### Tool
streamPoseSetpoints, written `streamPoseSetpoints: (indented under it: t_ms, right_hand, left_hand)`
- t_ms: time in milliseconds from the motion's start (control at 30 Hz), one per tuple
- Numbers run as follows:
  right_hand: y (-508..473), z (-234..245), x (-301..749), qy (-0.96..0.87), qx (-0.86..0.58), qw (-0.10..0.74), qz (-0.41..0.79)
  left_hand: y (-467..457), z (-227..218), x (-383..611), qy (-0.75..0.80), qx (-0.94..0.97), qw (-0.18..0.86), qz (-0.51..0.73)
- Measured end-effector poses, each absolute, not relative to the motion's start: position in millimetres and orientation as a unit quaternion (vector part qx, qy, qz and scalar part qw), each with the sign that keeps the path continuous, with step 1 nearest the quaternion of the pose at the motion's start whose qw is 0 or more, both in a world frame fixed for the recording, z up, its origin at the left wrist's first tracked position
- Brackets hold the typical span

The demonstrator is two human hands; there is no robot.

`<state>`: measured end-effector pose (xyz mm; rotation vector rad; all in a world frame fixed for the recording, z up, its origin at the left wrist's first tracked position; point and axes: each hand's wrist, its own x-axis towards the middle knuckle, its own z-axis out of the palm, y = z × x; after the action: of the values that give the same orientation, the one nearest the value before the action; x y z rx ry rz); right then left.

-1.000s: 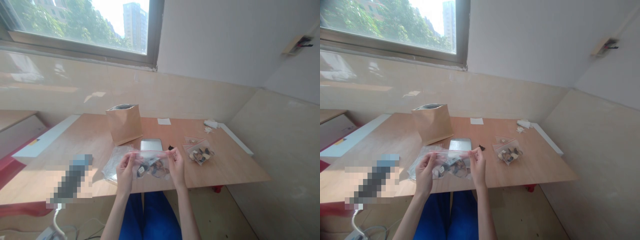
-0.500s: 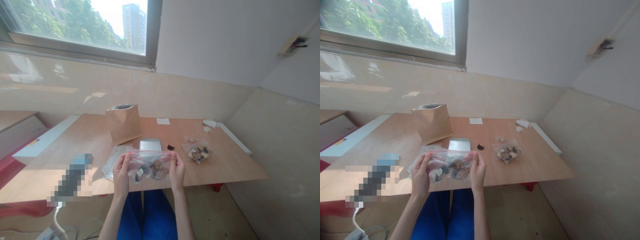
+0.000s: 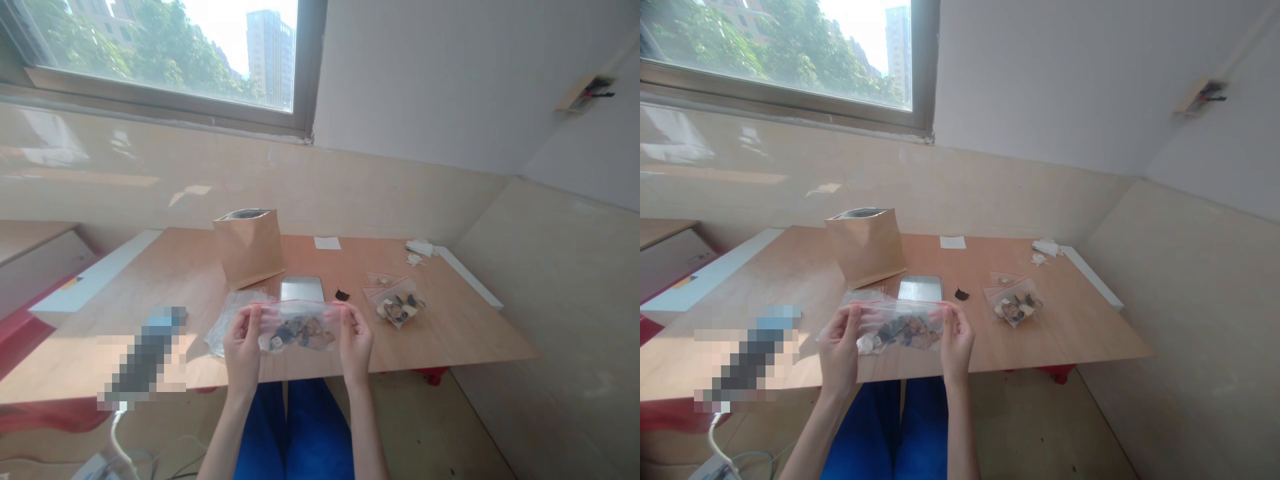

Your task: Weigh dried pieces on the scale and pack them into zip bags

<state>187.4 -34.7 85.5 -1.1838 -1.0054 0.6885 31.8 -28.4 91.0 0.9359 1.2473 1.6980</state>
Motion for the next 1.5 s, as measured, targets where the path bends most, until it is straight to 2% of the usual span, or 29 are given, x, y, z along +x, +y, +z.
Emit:
streamPoseSetpoints:
  t_ms: [200,467,633,1000,1300,1500]
  right_hand:
    - [-35,81,190,-0.448,-0.521,0.638,0.347]
    - [-36,76,192,-0.436,-0.55,0.64,0.312]
    - [-35,75,191,-0.433,-0.539,0.634,0.346]
    - [-34,73,190,-0.385,-0.517,0.674,0.361]
    - [-36,74,189,-0.359,-0.522,0.699,0.331]
    - [-34,71,181,-0.365,-0.495,0.693,0.376]
  left_hand:
    - [-28,92,31,0.498,0.368,0.409,0.67]
    - [-30,88,30,0.539,0.405,0.346,0.652]
    - [-30,86,30,0.534,0.396,0.349,0.66]
    - [-29,90,28,0.536,0.382,0.365,0.658]
    - [-29,89,27,0.554,0.41,0.322,0.649]
    - [-28,86,38,0.464,0.325,0.417,0.711]
